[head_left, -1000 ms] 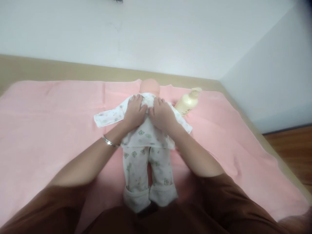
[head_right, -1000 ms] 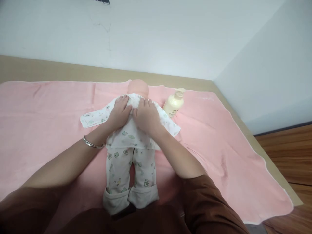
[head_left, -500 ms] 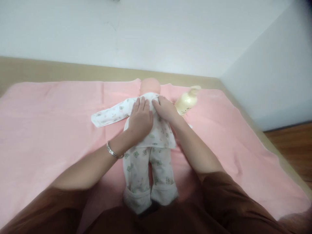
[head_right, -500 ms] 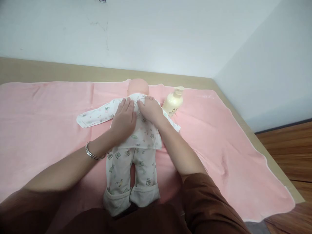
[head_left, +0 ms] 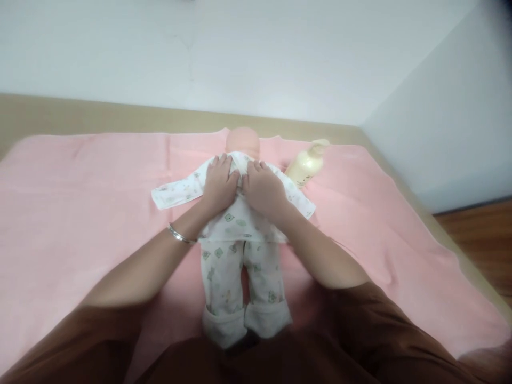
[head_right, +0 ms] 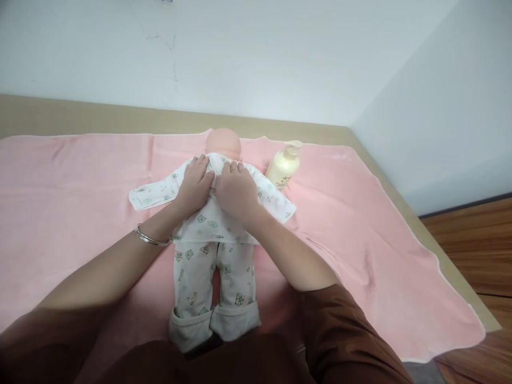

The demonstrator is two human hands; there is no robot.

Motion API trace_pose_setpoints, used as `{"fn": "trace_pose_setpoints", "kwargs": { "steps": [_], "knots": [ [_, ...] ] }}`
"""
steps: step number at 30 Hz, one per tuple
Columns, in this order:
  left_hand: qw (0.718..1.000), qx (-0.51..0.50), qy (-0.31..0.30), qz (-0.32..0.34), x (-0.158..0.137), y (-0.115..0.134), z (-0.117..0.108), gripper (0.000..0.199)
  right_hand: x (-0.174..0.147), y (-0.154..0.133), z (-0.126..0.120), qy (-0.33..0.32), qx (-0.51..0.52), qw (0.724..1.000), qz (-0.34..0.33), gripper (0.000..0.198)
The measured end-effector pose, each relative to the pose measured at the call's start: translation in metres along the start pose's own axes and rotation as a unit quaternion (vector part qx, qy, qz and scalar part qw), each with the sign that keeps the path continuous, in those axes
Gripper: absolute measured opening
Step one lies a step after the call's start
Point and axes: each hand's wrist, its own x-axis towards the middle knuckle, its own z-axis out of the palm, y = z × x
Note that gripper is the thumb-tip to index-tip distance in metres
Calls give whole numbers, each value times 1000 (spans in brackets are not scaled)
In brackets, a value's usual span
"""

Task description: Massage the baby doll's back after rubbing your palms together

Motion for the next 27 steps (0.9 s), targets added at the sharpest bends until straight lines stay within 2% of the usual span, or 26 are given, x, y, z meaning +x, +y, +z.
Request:
{"fn": "trace_pose_setpoints", "kwargs": {
  "steps": [5, 9, 16, 19, 22, 24, 27],
  "knots": [
    [999, -23, 21, -23, -8, 8, -1, 59, 19, 14, 4, -12, 51, 999, 5, 55],
    [999, -36, 38, -9, -9, 5, 2, 59, 27, 18, 10, -6, 71, 996, 43, 60],
    [998, 11, 51, 19, -13, 6, 5, 58, 28, 21, 16, 0, 76, 996, 43, 60],
    [997, 49, 34, 49, -25, 18, 1, 59, 32, 31, 13, -8, 68, 998, 13, 61],
    [995, 78, -5, 54, -36, 32, -5, 61, 36, 44, 6, -54, 87, 994, -36, 67],
    [995, 75, -31, 52, -36, 35, -8, 62, 35, 47, 2, -73, 89, 992, -40, 69],
    [995, 59, -45, 59, -24, 27, -9, 60, 26, 36, 2, -42, 40, 998, -33, 61]
  ]
}}
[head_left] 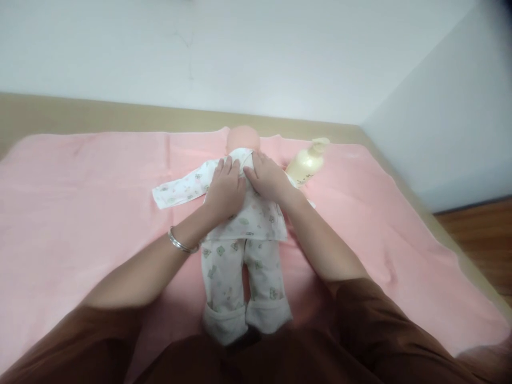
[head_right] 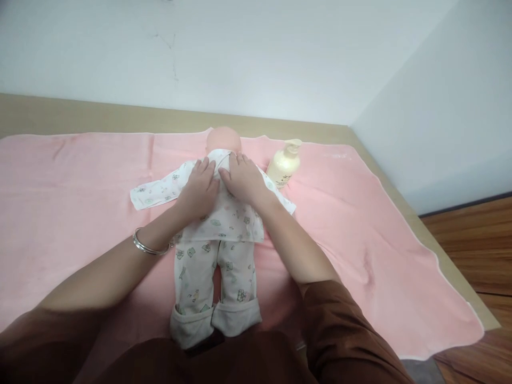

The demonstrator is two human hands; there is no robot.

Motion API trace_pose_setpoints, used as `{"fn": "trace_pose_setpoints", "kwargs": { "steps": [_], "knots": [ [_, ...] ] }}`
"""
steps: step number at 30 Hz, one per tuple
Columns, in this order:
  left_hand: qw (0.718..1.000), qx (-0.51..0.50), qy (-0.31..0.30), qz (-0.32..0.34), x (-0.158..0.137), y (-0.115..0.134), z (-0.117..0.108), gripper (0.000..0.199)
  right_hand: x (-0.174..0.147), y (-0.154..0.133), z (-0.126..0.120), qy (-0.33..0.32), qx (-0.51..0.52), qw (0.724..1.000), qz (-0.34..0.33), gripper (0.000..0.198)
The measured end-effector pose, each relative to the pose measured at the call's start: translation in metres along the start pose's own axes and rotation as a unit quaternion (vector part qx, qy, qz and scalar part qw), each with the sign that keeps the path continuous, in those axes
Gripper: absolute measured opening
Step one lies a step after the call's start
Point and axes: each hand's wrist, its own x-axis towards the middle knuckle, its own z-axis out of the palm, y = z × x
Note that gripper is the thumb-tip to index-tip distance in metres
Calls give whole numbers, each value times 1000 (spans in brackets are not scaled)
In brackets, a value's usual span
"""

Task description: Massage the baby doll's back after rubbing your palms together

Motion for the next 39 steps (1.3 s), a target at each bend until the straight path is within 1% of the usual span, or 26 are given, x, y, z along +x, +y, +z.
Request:
{"fn": "trace_pose_setpoints", "kwargs": {
  "steps": [4, 7, 10, 12, 15, 17, 20, 22, 25, 28, 31, 35, 37, 39],
  "knots": [
    [999, -3, 28, 22, 20, -20, 2, 55, -14, -25, 10, 48, -68, 997, 0, 60],
    [999, -16, 38, 8, 25, -25, 3, 54, -15, -30, 13, 56, -60, 997, 16, 59],
    [999, -25, 42, -9, 17, -18, 5, 58, -7, -22, 12, 55, -25, 998, 21, 58],
    [998, -19, 56, -13, 6, -8, 7, 59, 0, -15, 10, 52, 1, 998, 42, 57],
    [998, -6, 67, 12, -10, 7, 9, 58, 7, -6, 6, 41, 26, 995, 85, 53],
    [998, -6, 58, 27, -15, 11, 8, 57, 9, -4, 5, 35, 25, 995, 93, 53],
    [999, -29, 33, 15, -6, 4, 3, 57, 4, -10, 6, 33, -12, 996, 79, 54],
    [998, -55, 24, -16, 6, -6, 1, 57, -4, -19, 8, 38, -46, 996, 63, 57],
    [992, -97, 53, -67, 20, -22, 1, 53, -20, -36, 10, 51, -84, 995, 29, 59],
    [983, -130, 99, -84, 23, -30, 8, 53, -28, -45, 10, 53, -85, 995, 10, 59],
    [978, -142, 115, -97, 20, -31, 15, 56, -20, -38, 11, 49, -44, 998, 25, 59],
    [976, -150, 126, -91, 18, -31, 19, 56, -1, -16, 12, 43, 11, 996, 74, 63],
    [976, -150, 129, -91, 17, -30, 19, 56, 2, -10, 10, 36, 30, 996, 79, 66],
    [976, -144, 128, -98, 16, -28, 17, 56, 0, -9, 5, 45, 47, 995, 75, 68]
  ]
}}
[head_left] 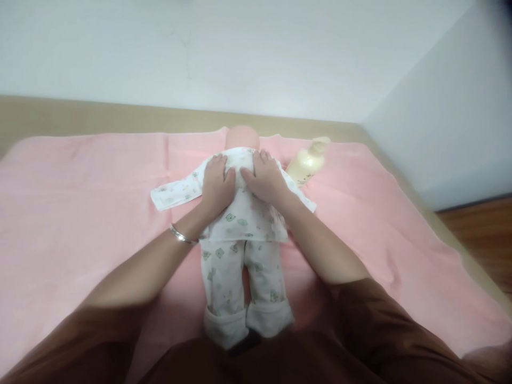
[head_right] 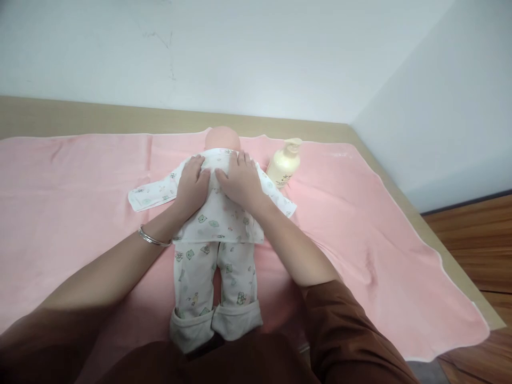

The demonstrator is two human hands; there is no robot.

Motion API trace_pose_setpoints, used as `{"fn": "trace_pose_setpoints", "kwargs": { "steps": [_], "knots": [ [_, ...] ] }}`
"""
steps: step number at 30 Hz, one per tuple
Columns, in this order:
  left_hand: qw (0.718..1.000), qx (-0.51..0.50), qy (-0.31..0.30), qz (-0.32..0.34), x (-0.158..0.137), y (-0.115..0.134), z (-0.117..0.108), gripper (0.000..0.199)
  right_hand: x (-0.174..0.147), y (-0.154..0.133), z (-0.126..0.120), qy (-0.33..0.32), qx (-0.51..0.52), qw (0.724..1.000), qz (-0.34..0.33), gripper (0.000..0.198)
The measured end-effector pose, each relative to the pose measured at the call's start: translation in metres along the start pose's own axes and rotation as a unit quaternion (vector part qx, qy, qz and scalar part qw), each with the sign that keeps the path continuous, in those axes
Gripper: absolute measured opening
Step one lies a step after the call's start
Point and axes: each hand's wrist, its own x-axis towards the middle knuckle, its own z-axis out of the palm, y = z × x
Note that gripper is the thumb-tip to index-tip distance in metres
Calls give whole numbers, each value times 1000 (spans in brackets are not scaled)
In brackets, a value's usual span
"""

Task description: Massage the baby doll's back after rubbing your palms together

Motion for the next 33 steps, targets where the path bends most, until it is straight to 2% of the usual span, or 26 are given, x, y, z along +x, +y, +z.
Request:
{"fn": "trace_pose_setpoints", "kwargs": {
  "steps": [4, 6, 11, 17, 23, 30, 33],
  "knots": [
    [1000, -5, 0, -9, -2, 3, -2, 55, -12, -9, -10, 86, 1, 995, -46, 61],
    [1000, -9, 1, -4, -2, 1, -2, 55, -17, -15, -8, 104, -18, 991, -80, 58],
    [1000, -9, 5, 9, -1, -1, -1, 55, -23, -25, 0, 13, -36, 993, -112, 51],
    [1000, -17, 7, -4, -2, 1, -2, 54, -25, -26, -17, 96, -32, 985, -136, 54],
    [1000, -20, 18, 11, 0, -4, 1, 52, -21, -19, 10, 42, -33, 992, -115, 50],
    [1000, -9, 8, 20, -1, -1, -1, 53, -25, -22, -1, 102, -15, 986, -134, 52],
    [999, -16, 22, 29, 0, -3, 0, 47, -26, -25, 4, 64, -20, 990, -123, 50]
  ]
}}
